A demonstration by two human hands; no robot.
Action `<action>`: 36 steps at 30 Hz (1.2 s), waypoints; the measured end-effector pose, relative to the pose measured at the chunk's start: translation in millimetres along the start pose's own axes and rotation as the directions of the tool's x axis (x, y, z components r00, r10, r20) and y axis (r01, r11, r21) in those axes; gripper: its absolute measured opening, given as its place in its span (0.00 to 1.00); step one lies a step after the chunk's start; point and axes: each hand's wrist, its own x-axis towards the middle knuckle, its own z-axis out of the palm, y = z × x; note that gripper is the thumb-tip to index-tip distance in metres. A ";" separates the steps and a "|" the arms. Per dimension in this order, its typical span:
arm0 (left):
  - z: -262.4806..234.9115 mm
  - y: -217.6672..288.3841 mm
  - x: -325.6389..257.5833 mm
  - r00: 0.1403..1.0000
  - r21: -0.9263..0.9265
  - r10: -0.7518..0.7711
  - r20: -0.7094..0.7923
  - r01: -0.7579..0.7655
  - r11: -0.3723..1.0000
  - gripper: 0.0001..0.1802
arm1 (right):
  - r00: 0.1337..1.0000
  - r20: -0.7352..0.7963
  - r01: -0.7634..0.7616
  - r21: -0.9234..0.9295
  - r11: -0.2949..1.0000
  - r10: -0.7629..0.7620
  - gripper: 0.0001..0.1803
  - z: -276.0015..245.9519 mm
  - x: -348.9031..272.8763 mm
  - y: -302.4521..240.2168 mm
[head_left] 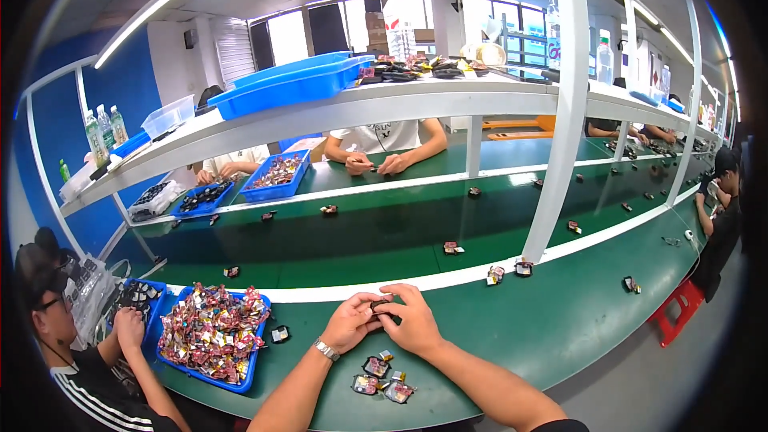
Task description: Manually assemble or inspect small electronic components on a production line.
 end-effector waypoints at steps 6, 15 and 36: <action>-2.5 -4.8 1.1 1.000 0.011 0.006 -0.019 -0.006 1.000 0.15 | 0.996 0.003 -0.086 0.075 0.993 0.086 0.09 11.1 -3.6 2.7; 6.2 -2.8 3.0 0.995 0.009 0.038 -0.097 -0.037 0.999 0.15 | 0.999 0.034 -0.013 0.002 1.000 0.013 0.10 3.1 1.0 4.2; 4.7 -4.0 0.9 0.987 0.075 -0.047 -0.156 0.059 0.995 0.16 | 0.998 -0.047 0.034 -0.140 0.990 -0.041 0.07 11.4 3.4 1.9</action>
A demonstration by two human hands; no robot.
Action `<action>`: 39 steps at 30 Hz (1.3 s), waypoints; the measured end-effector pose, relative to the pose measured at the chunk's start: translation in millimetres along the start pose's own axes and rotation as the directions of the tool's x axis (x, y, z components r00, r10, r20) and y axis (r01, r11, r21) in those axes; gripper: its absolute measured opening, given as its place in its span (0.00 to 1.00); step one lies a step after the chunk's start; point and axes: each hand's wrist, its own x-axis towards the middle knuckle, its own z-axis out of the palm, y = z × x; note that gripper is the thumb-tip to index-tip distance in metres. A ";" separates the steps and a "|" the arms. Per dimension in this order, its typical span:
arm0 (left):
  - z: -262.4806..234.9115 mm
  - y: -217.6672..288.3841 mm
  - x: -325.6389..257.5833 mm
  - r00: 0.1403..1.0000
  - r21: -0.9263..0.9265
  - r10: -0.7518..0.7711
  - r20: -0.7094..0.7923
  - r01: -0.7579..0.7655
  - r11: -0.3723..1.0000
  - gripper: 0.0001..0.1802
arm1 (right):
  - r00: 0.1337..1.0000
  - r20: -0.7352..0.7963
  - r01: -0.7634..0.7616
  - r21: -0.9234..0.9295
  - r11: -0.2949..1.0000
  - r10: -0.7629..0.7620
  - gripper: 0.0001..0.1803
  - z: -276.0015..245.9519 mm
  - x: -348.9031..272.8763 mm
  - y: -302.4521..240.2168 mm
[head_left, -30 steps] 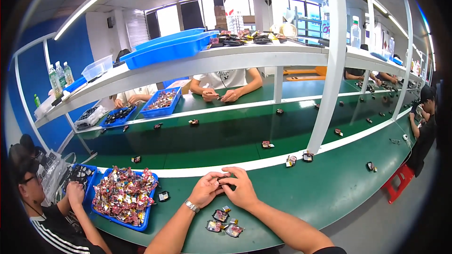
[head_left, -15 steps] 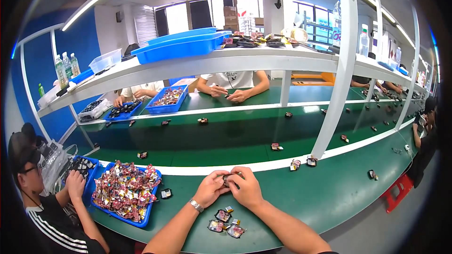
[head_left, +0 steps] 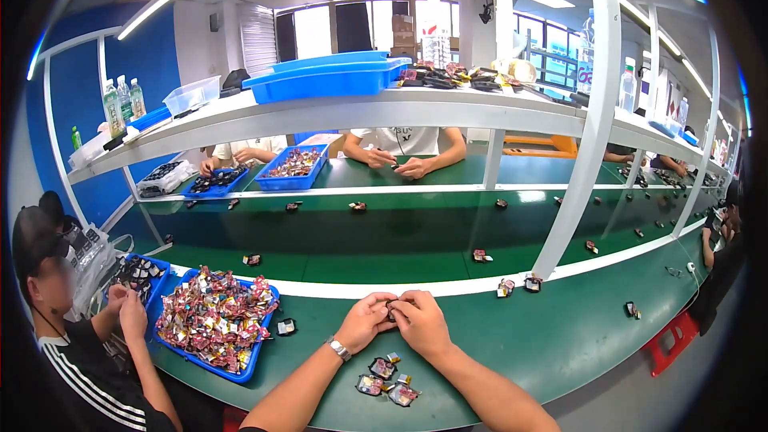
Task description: Manually assemble or inspect small electronic components on a production line.
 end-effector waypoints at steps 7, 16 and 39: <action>4.4 -1.2 1.5 0.999 0.030 -0.007 -0.046 0.009 1.000 0.15 | 1.000 0.010 -0.028 -0.029 0.999 0.028 0.08 3.2 -1.2 2.6; 10.5 -7.1 3.8 0.976 0.303 0.156 -0.153 -0.104 0.947 0.10 | 0.982 0.079 -0.183 0.204 0.962 0.170 0.11 4.6 -3.7 13.0; -30.9 8.0 4.6 0.730 0.841 0.553 -0.403 0.056 0.539 0.16 | 0.926 -0.318 -0.238 -0.070 0.969 0.204 0.07 58.4 54.5 138.0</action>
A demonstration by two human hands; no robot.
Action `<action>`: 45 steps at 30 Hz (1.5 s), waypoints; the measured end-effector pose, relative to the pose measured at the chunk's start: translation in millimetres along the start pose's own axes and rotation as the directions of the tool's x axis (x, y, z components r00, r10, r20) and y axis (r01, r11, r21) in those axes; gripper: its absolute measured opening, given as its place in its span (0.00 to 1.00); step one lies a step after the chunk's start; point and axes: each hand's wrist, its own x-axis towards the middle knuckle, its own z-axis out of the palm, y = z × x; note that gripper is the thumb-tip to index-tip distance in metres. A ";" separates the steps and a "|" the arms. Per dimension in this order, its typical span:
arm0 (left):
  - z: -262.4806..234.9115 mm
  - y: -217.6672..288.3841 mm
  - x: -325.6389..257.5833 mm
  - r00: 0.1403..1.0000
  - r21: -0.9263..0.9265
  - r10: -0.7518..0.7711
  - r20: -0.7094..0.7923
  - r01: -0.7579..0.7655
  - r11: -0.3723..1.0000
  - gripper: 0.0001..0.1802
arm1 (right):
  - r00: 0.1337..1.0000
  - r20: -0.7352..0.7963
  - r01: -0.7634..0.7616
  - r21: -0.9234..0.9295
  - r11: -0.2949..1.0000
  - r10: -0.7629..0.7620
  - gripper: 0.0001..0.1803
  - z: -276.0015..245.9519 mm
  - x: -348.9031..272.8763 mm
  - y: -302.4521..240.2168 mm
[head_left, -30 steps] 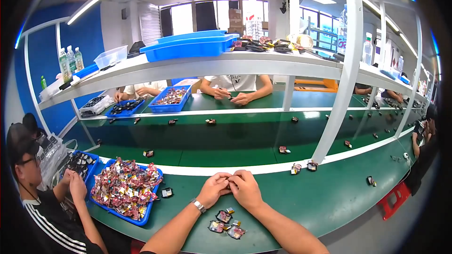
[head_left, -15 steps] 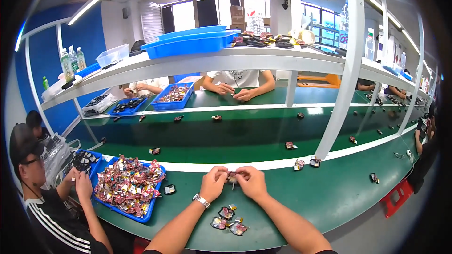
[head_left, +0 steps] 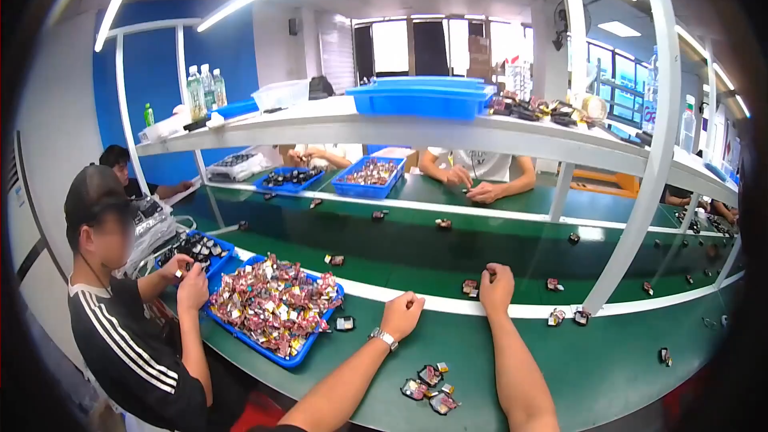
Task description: Manually assemble or inspect small electronic components on a production line.
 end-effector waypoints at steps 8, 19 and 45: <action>-32.6 -34.4 87.3 0.963 0.562 0.201 -0.183 -0.065 0.824 0.09 | 1.000 0.000 -0.001 0.043 0.999 0.001 0.03 -6.1 4.9 -4.9; -107.3 -74.8 168.3 0.913 0.865 -0.373 -0.162 0.313 0.391 0.24 | 0.991 0.059 -0.126 0.120 0.985 0.120 0.02 -2.1 4.0 -18.6; 5.1 54.9 -18.9 0.777 -0.448 -0.202 0.596 0.531 0.719 0.19 | 0.755 0.620 -0.442 0.242 0.864 0.213 0.15 -96.4 -48.2 -78.2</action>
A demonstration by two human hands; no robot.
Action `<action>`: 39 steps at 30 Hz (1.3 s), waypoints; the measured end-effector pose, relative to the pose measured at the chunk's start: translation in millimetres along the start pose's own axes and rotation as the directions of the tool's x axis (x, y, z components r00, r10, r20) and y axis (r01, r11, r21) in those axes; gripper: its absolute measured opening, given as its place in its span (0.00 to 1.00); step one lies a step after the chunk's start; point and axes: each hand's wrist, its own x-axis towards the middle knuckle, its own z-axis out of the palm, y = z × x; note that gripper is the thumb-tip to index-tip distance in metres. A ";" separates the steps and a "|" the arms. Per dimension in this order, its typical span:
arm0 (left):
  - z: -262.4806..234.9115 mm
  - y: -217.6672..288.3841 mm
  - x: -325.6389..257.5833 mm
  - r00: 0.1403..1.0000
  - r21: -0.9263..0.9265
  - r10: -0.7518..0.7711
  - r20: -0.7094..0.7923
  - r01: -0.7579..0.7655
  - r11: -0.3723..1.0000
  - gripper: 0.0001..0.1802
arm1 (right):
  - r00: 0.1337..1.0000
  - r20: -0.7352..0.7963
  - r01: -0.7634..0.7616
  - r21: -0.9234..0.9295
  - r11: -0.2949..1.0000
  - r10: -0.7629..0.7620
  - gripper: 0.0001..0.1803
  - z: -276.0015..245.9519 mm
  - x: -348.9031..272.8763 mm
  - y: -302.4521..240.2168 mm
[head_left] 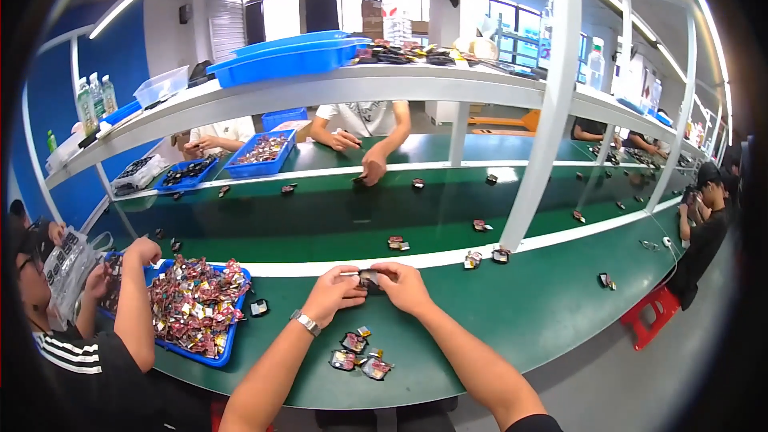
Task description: Manually assemble or inspect small electronic components on a production line.
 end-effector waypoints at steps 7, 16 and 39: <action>-20.3 -6.0 2.6 0.992 0.407 0.073 0.104 -0.109 0.907 0.17 | 0.989 0.143 -0.028 0.046 0.999 0.021 0.15 -2.0 0.5 -6.7; -16.5 -13.3 10.4 0.979 0.093 0.029 0.204 -0.048 0.995 0.20 | 0.932 0.018 0.358 -0.175 0.917 -0.361 0.08 1.1 -1.9 -11.6; -30.9 -23.7 10.0 0.918 -0.102 0.082 0.388 -0.046 0.994 0.20 | 0.897 0.231 0.437 -0.323 0.840 -0.378 0.04 1.9 -11.8 -25.9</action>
